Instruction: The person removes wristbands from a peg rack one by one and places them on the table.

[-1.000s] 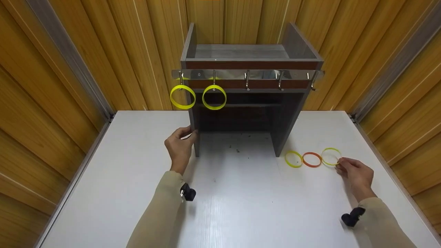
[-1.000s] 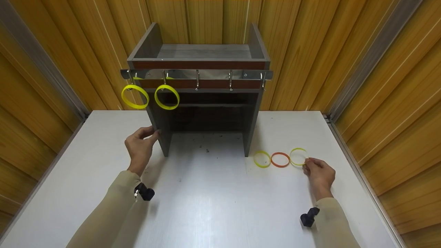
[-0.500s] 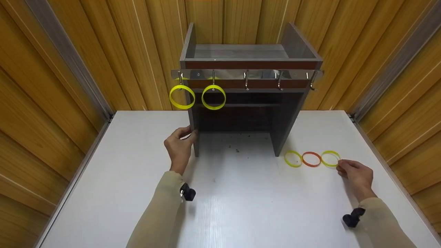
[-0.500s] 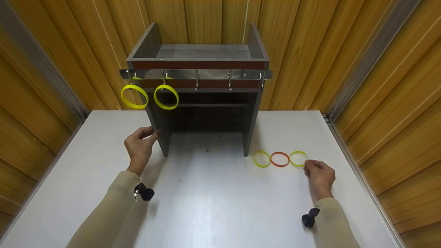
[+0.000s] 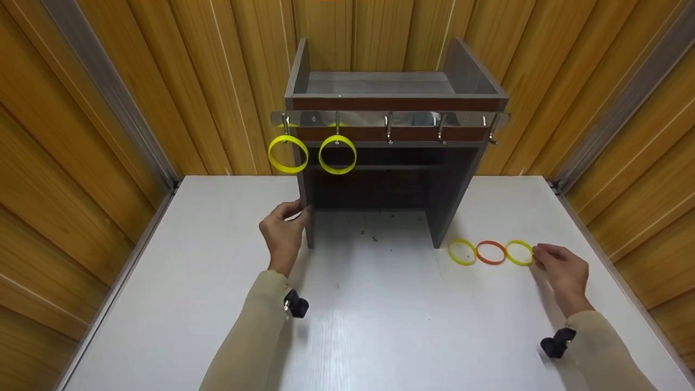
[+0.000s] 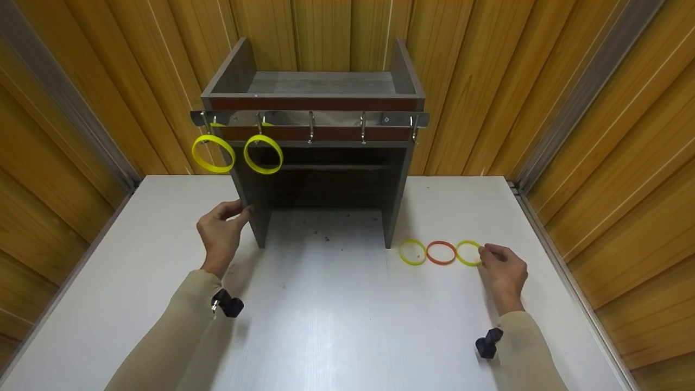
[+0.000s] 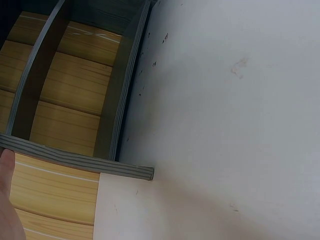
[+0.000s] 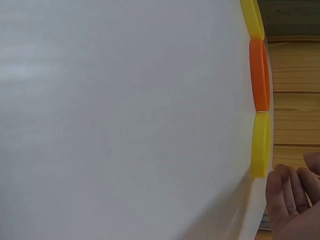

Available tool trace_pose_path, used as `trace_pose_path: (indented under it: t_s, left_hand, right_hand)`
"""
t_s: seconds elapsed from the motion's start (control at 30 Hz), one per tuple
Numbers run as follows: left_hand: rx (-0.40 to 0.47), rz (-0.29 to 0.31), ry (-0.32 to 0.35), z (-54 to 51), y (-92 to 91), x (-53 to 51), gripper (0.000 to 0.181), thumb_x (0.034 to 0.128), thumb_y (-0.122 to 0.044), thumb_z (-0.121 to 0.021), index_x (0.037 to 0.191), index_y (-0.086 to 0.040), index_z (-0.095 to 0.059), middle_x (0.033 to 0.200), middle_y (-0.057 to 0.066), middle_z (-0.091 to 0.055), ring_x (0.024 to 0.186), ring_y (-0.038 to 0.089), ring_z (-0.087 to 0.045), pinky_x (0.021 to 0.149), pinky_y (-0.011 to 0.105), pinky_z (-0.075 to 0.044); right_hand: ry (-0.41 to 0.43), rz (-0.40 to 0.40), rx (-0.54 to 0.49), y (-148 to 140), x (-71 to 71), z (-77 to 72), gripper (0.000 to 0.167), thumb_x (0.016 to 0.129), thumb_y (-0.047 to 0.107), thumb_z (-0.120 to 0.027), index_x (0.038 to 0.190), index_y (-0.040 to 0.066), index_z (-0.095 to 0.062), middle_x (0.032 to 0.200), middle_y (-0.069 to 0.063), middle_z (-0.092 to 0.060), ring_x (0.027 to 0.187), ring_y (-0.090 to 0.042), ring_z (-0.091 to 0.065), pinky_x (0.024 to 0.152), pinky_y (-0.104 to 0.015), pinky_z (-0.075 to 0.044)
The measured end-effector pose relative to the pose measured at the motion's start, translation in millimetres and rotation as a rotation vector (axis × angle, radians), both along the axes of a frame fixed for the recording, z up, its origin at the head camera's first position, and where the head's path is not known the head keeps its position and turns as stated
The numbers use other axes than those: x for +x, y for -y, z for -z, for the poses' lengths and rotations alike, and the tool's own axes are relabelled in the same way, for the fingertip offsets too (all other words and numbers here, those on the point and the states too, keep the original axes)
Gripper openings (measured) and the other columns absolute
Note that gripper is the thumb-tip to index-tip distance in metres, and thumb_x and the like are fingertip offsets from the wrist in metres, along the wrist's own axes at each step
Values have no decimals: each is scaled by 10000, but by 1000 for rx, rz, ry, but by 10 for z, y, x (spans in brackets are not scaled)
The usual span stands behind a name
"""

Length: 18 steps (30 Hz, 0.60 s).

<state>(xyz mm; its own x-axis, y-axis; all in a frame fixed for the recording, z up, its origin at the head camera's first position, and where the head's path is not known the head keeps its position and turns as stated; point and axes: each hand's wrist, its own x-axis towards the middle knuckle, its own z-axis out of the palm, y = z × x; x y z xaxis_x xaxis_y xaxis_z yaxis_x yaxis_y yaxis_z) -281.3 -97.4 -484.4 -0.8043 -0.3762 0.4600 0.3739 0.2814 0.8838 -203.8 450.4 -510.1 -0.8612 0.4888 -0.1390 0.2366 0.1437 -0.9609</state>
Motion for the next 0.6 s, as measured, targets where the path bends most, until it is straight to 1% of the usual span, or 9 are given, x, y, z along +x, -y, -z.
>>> trace_pose_path:
  t_s: [0.07, 0.13, 0.23, 0.3, 0.4, 0.5, 0.6]
  left_hand:
    - [-6, -2, -7, 0, -1, -1, 185, 850, 45, -862, 1020, -8, -815, 978, 90, -798, 933, 230, -776, 747, 240, -622]
    - [-12, -1, -12, -1, -2, 0, 180, 850, 39, -865, 1017, -5, -815, 972, 90, -798, 931, 235, -777, 738, 233, -620]
    - [-22, 1, -11, -5, -4, 6, 176, 853, 24, -867, 1018, -7, -815, 973, 86, -799, 936, 237, -778, 736, 228, -617]
    - [-22, 1, -7, -8, -4, 11, 180, 853, 24, -868, 1021, -10, -815, 977, 83, -798, 940, 233, -777, 742, 233, -618]
    - [-22, -1, 0, -13, -4, 12, 179, 857, 23, -866, 1024, -13, -815, 979, 79, -799, 942, 226, -776, 751, 245, -622]
    - [-18, -1, -1, -14, -2, 10, 174, 860, 23, -863, 1023, -11, -815, 976, 76, -799, 940, 218, -775, 751, 256, -625]
    - [-20, 3, -6, -16, -1, 8, 171, 861, 23, -861, 1022, -13, -814, 975, 72, -799, 938, 211, -775, 751, 260, -625]
  right_hand:
    - [-74, -1, -34, 37, -27, -41, 352, 990, 163, -781, 1265, -31, -676, 944, 120, -716, 865, -25, -725, 816, -176, -587]
    - [-131, -13, -29, 77, -51, -90, 320, 978, 144, -795, 1233, -24, -699, 918, 124, -743, 846, -22, -733, 804, -165, -586]
    - [-177, -24, -20, 151, -80, -180, 325, 971, 153, -805, 1237, -11, -715, 920, 124, -763, 841, -6, -732, 798, -144, -576]
    - [-184, -42, -14, 200, -91, -252, 322, 977, 181, -800, 1247, 24, -721, 951, 123, -764, 874, -3, -731, 808, -127, -564]
    - [-192, -60, -36, 282, -108, -368, 314, 972, 226, -807, 1244, 86, -739, 993, 104, -767, 916, -23, -736, 834, -117, -549]
    - [-204, -82, -32, 370, -124, -472, 301, 970, 257, -810, 1238, 132, -749, 1028, 93, -767, 946, -38, -736, 867, -121, -538]
    - [-225, -102, -19, 473, -137, -561, 350, 967, 267, -813, 1270, 107, -740, 1050, 83, -770, 947, -35, -736, 881, -128, -535]
